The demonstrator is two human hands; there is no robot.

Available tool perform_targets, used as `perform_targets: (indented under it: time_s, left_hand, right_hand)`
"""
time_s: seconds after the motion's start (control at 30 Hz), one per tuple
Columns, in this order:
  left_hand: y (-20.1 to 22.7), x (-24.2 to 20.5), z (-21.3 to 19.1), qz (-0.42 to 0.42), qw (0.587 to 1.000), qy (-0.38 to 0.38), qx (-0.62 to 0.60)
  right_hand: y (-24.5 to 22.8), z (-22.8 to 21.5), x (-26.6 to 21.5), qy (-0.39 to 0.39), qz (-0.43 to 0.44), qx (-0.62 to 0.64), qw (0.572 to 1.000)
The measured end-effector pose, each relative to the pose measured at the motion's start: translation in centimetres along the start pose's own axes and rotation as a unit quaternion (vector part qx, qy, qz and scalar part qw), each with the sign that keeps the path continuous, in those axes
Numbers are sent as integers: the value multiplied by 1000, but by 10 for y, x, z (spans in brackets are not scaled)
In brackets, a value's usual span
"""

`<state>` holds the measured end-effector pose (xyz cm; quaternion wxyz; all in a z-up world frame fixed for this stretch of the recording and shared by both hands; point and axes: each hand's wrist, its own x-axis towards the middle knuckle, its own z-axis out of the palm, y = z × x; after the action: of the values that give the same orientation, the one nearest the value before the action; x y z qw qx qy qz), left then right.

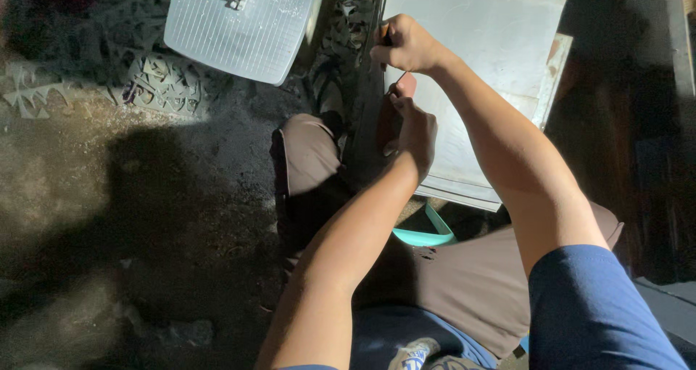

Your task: The person scrapes a reddish-brown material from a flat gray surface using a small metal tool. They repeatedly lift the material, scrape again, and reposition the material while seated at a low work surface.

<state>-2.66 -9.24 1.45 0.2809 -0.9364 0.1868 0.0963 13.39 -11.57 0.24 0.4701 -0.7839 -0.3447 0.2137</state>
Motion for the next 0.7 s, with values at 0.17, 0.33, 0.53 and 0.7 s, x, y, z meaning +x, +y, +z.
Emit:
perform_targets:
  time_s: [0.17, 0.33, 0.53, 0.7]
  left_hand:
    - [-8, -10, -7, 63, 997, -37, 3]
    - [-8, -7, -10, 25, 999, -25, 30]
    - [-3, -3, -5, 59, 997, -48, 7]
    - [-6, 8, -3, 58, 994, -90, 19]
  right_hand:
    - [3, 0, -1, 24, 7, -7, 1000]
    - [5, 0, 0, 30, 21, 4, 999]
    - [14, -19, 0, 42, -10, -15, 999]
    - [22, -32, -2, 61, -14, -40, 997]
